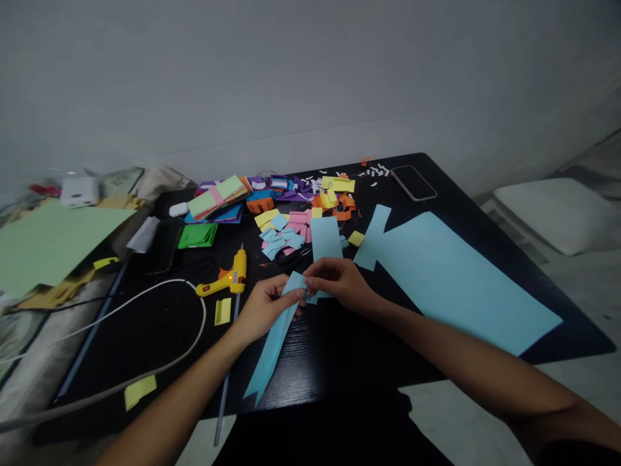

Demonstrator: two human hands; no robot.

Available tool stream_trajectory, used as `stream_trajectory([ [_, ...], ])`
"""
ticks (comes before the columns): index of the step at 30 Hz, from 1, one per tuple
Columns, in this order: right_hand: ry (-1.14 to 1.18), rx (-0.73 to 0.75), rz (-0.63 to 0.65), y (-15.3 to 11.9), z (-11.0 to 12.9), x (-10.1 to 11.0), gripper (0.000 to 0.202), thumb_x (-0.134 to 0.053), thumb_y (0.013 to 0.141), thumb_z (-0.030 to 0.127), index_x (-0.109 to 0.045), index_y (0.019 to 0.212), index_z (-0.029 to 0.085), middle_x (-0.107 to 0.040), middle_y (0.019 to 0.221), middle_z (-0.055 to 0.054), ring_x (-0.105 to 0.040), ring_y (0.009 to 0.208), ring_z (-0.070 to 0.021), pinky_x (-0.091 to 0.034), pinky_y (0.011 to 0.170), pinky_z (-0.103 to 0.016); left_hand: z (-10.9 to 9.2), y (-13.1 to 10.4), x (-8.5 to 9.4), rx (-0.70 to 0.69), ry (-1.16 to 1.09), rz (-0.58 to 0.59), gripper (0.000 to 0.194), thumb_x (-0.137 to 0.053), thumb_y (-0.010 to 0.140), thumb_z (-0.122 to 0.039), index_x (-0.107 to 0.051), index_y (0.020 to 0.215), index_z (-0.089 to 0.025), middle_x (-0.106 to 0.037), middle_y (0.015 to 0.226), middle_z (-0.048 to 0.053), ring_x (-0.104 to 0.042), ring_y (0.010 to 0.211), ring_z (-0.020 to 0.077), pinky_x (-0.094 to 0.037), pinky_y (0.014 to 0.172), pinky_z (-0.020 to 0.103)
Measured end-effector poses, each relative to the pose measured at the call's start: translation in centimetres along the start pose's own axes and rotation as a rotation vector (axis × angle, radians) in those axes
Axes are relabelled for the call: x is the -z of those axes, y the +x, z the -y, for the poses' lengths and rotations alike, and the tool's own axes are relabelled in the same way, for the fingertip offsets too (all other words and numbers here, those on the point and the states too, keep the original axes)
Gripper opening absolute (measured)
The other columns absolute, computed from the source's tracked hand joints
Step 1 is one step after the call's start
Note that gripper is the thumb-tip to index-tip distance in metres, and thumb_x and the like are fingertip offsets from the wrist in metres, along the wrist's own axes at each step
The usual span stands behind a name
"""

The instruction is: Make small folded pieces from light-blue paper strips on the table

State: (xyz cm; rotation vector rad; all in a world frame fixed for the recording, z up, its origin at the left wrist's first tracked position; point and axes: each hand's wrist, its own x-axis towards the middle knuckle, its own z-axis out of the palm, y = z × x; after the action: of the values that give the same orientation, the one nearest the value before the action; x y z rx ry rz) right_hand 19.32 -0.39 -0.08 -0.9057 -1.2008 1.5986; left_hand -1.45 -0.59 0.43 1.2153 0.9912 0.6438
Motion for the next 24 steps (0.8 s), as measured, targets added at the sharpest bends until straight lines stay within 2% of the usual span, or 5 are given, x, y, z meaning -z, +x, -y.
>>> stream_trajectory([
  [9,-0.002,0.005,0.023,-0.11,-0.3,-0.04,0.023,-0.088,0.078,0.034,-0.08,0.092,0.017,-0.076,0.076,-0.001,-0.07,0.067,-0.0131,-0.059,0.071,-0.029,-0.73,-0.32,-0.03,0.017,-0.069,-0.004,0.041,-0.079,0.084,-0.054,-0.072,0.093,-0.014,-0.076,0.073,0.004,-0.07,0.057,0.0137,-0.055,0.054,0.022],
  [16,0.012,0.003,0.031,-0.28,-0.02,-0.3,0.02,-0.088,0.078,0.031,-0.082,0.094,0.018,-0.076,0.075,-0.001,-0.068,0.067,-0.0121,-0.058,0.07,-0.028,-0.76,-0.43,0.01,0.006,-0.088,-0.017,0.04,-0.081,0.083,-0.052,-0.074,0.09,-0.013,-0.077,0.074,0.005,-0.071,0.06,0.0141,-0.06,0.061,0.025],
  [24,0.009,-0.002,0.045,-0.4,0.0,-0.24,0.023,-0.088,0.077,0.031,-0.083,0.096,0.019,-0.077,0.077,-0.002,-0.07,0.069,-0.0137,-0.059,0.071,-0.029,-0.74,-0.47,0.11,0.026,-0.108,-0.019,0.039,-0.083,0.082,-0.051,-0.074,0.09,-0.014,-0.077,0.072,0.005,-0.07,0.057,0.0135,-0.059,0.059,0.024],
])
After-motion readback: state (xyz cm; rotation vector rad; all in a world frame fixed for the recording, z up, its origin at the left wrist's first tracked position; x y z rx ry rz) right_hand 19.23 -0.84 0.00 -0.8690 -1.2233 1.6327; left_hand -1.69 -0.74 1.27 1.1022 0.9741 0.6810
